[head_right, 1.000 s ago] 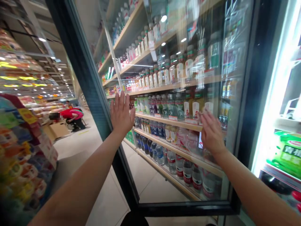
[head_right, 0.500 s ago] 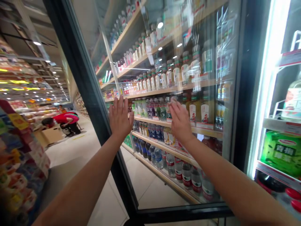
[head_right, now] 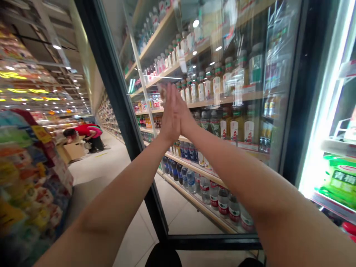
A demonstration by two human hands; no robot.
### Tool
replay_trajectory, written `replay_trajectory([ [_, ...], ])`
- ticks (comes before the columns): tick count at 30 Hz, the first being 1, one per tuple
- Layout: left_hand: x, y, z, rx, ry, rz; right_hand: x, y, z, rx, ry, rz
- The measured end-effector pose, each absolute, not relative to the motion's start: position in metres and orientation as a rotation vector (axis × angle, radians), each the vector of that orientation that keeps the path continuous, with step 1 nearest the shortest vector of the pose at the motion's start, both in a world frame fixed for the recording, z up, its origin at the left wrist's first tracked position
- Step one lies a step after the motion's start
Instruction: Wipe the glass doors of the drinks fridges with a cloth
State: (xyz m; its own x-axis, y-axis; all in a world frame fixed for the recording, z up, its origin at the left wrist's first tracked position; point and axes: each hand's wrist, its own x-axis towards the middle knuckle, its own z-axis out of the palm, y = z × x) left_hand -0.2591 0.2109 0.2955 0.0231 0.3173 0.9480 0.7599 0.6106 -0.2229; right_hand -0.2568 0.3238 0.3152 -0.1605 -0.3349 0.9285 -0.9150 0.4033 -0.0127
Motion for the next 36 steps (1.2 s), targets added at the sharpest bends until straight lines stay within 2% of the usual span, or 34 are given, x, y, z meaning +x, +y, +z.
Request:
replay_trajectory([
  [5,-0.271,0.221,0.301,-0.829,-1.713,-0.461,-0.235,0.384,0.356,0.8,-1.804,0.602],
  [8,-0.273,0.221,0.292,-0.719,-1.72,-0.429,-0.22,0.429,0.372,0.331,-1.765,0.229],
  [11,-0.268,0.227,0.298,-0.623,-1.71,-0.464,-0.219,0.456,0.363,0.112,-1.822,0.028],
  [17,-0.263,0.239,0.344,-0.451,-1.618,-0.552,-0.233,0.461,0.338,0.069,-1.798,0.041],
  [20,-0.268,0.253,0.342,-0.405,-1.639,-0.588,-0.231,0.46,0.339,0.082,-1.803,0.045],
  [24,-0.264,0.27,0.327,-0.63,-1.709,-0.248,-0.229,0.462,0.341,0.099,-1.828,0.044],
  [26,-0.261,0.267,0.337,-0.71,-1.713,-0.078,-0.23,0.462,0.341,0.074,-1.823,0.041],
  [32,-0.267,0.251,0.383,-0.279,-1.766,-0.334,-0.232,0.463,0.338,0.041,-1.823,0.054],
  [36,-0.268,0.257,0.361,-0.613,-1.758,-0.051,-0.23,0.466,0.334,0.115,-1.777,0.01],
])
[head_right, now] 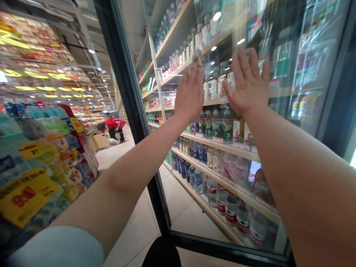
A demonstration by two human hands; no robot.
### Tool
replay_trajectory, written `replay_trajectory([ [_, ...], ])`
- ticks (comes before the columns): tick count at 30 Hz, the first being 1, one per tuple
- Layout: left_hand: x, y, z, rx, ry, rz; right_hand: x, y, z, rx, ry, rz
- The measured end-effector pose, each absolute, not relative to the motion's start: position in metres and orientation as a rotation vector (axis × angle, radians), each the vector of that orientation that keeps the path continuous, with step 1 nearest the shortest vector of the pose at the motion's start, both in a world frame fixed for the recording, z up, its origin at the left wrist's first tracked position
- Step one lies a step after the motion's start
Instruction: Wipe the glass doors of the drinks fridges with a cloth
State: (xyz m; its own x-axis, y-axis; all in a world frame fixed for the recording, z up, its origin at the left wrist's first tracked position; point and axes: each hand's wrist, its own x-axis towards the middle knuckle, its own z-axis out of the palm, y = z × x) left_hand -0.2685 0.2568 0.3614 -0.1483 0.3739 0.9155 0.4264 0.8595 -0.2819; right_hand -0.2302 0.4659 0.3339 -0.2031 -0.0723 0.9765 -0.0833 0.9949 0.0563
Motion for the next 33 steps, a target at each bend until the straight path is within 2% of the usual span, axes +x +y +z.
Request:
replay_trajectory([
  [3,-0.267,0.25,0.363,-0.714,-1.697,0.06,-0.229,0.466,0.332,0.128,-1.784,-0.014],
  [8,-0.27,0.238,0.377,-0.295,-1.722,-0.218,-0.227,0.464,0.33,0.121,-1.784,-0.014],
  [14,-0.269,0.251,0.359,-0.848,-1.693,0.104,-0.225,0.463,0.33,0.122,-1.797,-0.02],
  [20,-0.273,0.257,0.383,-0.43,-1.698,-0.248,-0.225,0.464,0.331,0.154,-1.796,-0.01],
  [24,-0.27,0.264,0.362,-0.834,-1.701,0.103,-0.225,0.464,0.331,0.148,-1.821,-0.005],
  [26,-0.27,0.259,0.367,-0.871,-1.686,0.147,-0.225,0.464,0.33,0.144,-1.815,0.001],
  [30,-0.271,0.247,0.387,-0.478,-1.71,-0.152,-0.225,0.463,0.33,0.135,-1.818,0.005],
  [33,-0.268,0.249,0.371,-0.48,-1.722,-0.179,-0.226,0.464,0.332,0.131,-1.819,0.001],
])
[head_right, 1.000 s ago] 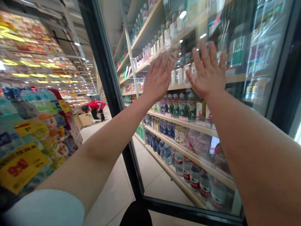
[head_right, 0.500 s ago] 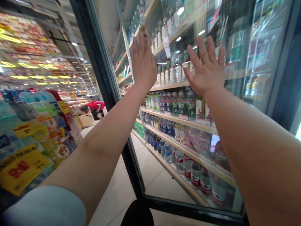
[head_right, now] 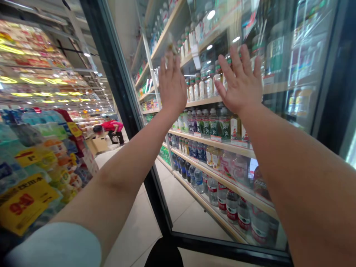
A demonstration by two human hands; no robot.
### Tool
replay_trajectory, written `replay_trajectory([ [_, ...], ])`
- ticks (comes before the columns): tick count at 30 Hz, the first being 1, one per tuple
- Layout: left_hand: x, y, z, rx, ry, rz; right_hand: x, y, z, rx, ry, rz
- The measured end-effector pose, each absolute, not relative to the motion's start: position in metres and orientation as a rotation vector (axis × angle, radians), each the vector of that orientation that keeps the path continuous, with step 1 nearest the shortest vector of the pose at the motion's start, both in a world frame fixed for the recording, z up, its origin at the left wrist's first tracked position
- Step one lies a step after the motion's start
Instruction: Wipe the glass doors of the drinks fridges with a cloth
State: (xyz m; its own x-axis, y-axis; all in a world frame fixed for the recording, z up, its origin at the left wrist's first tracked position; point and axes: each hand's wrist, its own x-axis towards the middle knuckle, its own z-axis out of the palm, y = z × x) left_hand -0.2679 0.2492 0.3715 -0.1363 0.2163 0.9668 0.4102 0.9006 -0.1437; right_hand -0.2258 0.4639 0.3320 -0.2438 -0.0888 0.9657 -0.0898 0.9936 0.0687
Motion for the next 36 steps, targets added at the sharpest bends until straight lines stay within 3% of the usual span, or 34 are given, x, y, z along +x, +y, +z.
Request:
replay_trajectory([
  [4,-0.269,0.245,0.355,-0.901,-1.746,0.122,-0.226,0.464,0.332,0.109,-1.838,0.004],
  [11,-0.283,0.219,0.372,-0.413,-1.7,-0.277,-0.222,0.463,0.33,0.151,-1.806,0.004],
  [16,-0.277,0.22,0.345,-0.923,-1.692,0.26,-0.223,0.464,0.33,0.15,-1.812,0.007],
  [22,-0.277,0.219,0.356,-0.398,-1.699,-0.209,-0.225,0.464,0.329,0.154,-1.783,0.006],
  [28,-0.277,0.21,0.338,-1.283,-1.701,0.615,-0.228,0.464,0.328,0.15,-1.754,0.001],
  [33,-0.281,0.203,0.344,-0.438,-1.687,-0.172,-0.224,0.462,0.327,0.146,-1.771,0.018],
  [36,-0.277,0.212,0.334,-0.722,-1.731,0.079,-0.225,0.462,0.327,0.145,-1.778,0.011],
])
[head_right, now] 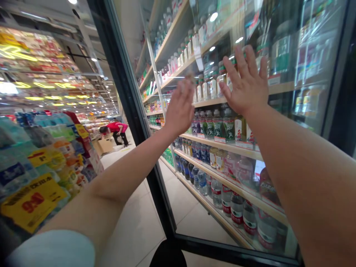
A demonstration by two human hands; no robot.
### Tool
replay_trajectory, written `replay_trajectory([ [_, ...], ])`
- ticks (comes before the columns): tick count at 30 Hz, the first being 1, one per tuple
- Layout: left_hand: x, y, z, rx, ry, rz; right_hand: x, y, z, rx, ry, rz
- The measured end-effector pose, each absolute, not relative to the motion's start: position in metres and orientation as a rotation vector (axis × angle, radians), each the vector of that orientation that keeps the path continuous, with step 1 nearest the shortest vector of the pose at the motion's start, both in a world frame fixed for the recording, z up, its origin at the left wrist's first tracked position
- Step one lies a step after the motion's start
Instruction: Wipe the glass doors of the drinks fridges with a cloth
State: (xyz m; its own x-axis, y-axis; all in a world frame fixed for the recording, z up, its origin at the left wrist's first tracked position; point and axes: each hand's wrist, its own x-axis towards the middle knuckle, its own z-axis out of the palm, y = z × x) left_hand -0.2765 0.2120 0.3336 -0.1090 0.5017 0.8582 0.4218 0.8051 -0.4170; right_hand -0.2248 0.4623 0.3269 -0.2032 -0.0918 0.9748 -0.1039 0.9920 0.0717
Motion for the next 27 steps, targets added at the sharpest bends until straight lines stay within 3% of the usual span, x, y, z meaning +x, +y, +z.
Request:
replay_trajectory([
  [3,-0.275,0.213,0.339,-0.964,-1.719,0.301,-0.226,0.463,0.327,0.153,-1.774,0.018],
  [8,-0.276,0.208,0.344,-0.434,-1.715,-0.121,-0.226,0.464,0.327,0.182,-1.775,0.024],
  [13,-0.276,0.207,0.329,-1.067,-1.768,0.333,-0.227,0.465,0.326,0.172,-1.766,0.016],
  [19,-0.278,0.206,0.341,-0.434,-1.756,-0.139,-0.226,0.466,0.327,0.185,-1.778,0.02],
  [24,-0.274,0.21,0.337,-1.058,-1.748,0.349,-0.226,0.463,0.327,0.164,-1.769,0.025],
  [27,-0.276,0.21,0.355,-0.684,-1.75,0.091,-0.226,0.462,0.326,0.159,-1.769,0.028],
])
